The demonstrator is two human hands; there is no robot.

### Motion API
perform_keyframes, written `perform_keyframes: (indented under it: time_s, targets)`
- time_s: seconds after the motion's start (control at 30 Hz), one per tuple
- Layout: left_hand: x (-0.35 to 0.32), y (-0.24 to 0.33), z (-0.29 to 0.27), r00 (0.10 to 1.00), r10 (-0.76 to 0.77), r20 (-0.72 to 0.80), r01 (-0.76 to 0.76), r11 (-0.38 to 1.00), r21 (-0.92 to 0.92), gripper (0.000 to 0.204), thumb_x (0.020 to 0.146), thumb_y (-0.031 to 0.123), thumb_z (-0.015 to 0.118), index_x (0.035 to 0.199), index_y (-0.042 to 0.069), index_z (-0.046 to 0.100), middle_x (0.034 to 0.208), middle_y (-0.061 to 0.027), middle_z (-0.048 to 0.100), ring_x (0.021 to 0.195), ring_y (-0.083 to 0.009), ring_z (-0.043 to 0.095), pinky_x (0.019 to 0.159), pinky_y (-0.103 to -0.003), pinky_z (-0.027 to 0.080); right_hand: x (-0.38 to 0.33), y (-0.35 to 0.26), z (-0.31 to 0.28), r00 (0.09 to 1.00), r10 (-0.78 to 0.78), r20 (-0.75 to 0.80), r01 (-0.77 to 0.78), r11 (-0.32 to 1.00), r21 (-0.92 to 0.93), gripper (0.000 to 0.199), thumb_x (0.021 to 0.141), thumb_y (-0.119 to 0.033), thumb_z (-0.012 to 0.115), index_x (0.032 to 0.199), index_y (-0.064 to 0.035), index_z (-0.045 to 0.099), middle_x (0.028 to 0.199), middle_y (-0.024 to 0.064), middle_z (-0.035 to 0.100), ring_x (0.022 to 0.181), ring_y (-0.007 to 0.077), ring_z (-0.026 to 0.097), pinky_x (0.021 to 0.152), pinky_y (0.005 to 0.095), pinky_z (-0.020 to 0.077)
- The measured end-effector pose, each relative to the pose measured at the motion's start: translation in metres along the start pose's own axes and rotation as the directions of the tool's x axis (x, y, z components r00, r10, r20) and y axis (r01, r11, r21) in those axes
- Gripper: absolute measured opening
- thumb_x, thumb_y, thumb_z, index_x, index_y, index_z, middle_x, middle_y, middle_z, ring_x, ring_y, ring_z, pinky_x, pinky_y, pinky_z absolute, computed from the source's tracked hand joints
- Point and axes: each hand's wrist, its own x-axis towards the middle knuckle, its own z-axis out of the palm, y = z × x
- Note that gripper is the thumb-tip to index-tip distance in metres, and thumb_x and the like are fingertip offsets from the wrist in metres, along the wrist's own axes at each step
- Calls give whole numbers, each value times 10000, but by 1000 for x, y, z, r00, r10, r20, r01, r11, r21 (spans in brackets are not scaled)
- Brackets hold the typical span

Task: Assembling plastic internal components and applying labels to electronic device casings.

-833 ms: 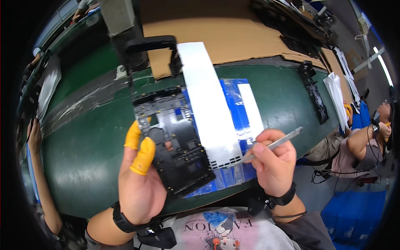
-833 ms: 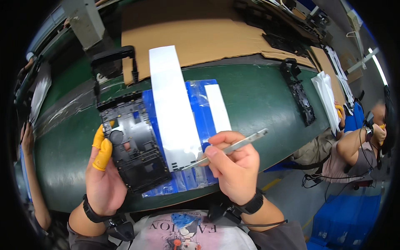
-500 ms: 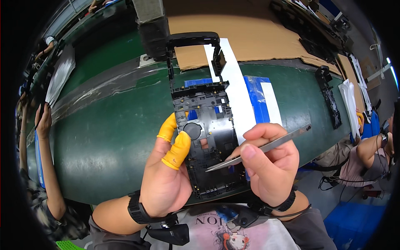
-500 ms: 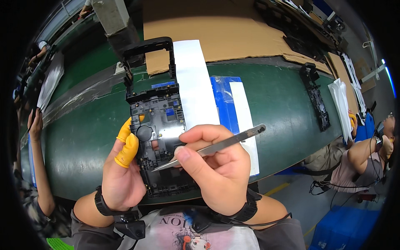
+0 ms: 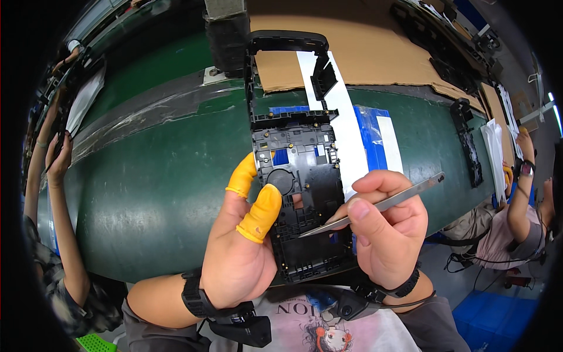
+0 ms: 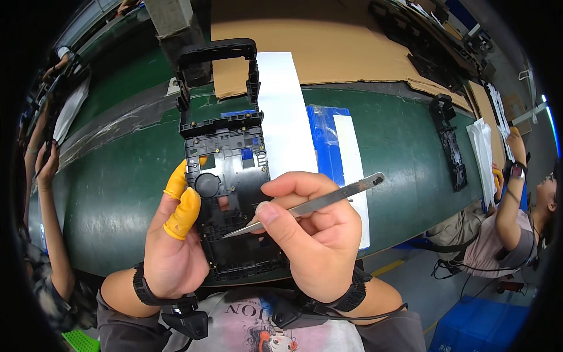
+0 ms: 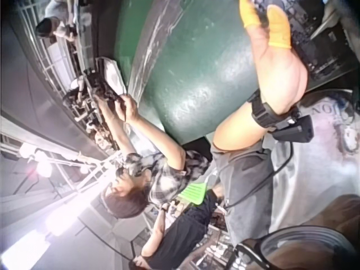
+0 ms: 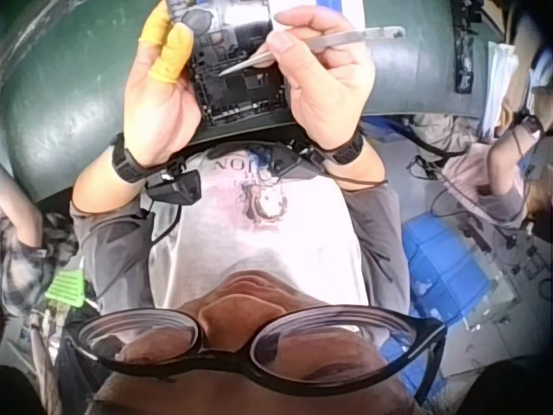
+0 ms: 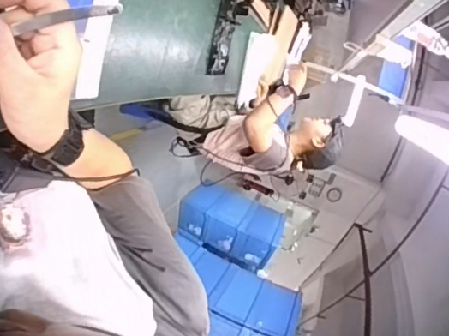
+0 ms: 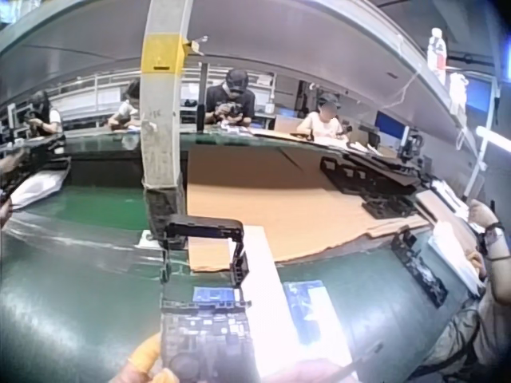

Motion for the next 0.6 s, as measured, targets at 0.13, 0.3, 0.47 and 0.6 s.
perform_keyframes:
  time_s: [0.13,0.3,0.47,0.6]
  targets:
    - [0,0,0,1000,2,1,-2,1000,11,456,841,233,477,1239,105,294,1073,-64,472,951,-154,478,824,-330,428,0,1,1,1000,-1,-8,1,1000,-5,225,759,35,544,971,43,468,780,74,580,694,98,561,646,207,452]
    - [-3,1,-2,1000,6,-2,-6,999,37,448,846,243,465,1237,102,297,1071,-62,473,955,-152,475,825,-331,427,-1,1,3,1000,3,-13,-3,1000,-19,218,760,35,544,967,39,473,777,71,579,689,89,556,640,203,450]
    - [-4,6,4,1000,-6,29,4,998,58,672,680,9,565,1264,93,243,1085,-86,455,962,-191,474,848,-338,405,-2,1,3,1000,-11,-26,10,999,-37,211,761,30,544,960,40,475,765,65,575,667,81,544,621,195,442]
    - [-4,5,-4,992,14,124,-25,996,84,802,627,-178,461,1292,129,134,1147,-160,403,1047,-242,441,879,-366,378,-4,-3,-6,998,-42,-54,45,998,54,201,759,9,549,944,39,478,737,61,567,561,50,473,556,174,406]
